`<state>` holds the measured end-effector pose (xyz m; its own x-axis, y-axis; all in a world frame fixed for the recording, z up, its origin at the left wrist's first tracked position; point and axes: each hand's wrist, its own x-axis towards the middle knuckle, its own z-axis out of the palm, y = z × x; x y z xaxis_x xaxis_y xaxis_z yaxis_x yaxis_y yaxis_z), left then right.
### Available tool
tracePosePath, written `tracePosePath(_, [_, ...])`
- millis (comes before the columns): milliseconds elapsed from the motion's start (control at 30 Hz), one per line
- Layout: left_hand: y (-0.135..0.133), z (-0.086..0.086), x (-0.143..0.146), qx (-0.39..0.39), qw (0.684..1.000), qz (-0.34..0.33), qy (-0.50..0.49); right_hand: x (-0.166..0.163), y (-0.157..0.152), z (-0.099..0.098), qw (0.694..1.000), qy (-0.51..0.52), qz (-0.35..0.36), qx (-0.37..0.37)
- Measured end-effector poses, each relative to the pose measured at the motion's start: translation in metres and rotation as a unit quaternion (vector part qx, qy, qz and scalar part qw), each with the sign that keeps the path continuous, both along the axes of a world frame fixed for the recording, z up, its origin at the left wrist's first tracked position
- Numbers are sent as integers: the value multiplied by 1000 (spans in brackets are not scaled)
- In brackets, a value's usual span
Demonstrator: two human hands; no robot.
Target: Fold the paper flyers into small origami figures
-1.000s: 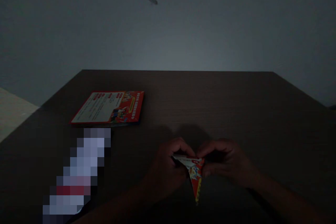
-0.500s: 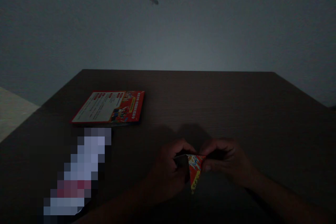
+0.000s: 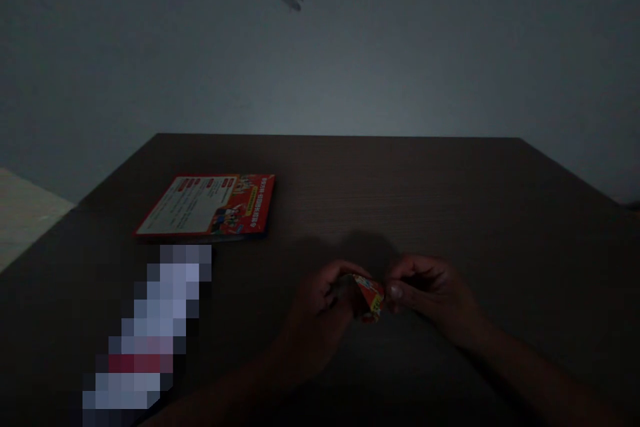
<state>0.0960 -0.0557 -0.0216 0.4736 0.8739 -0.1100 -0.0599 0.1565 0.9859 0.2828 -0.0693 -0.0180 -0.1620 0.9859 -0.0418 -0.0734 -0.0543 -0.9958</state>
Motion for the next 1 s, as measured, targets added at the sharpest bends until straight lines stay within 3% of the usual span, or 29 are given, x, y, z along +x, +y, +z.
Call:
tracePosePath(267, [-1, 3, -3, 46, 998, 3, 41, 0, 2, -2, 998, 15, 34, -49])
tracePosePath(533, [-3, 2, -1, 72, 996, 3, 48, -1, 2, 1, 995, -21, 90, -26])
tracePosePath(833, [-5, 3, -4, 64, 997, 8, 33, -1, 1, 3, 998, -40, 50, -26])
tracePosePath(1000, [-1, 4, -8, 88, 995, 24, 31, 2, 1, 4, 998, -65, -9, -8])
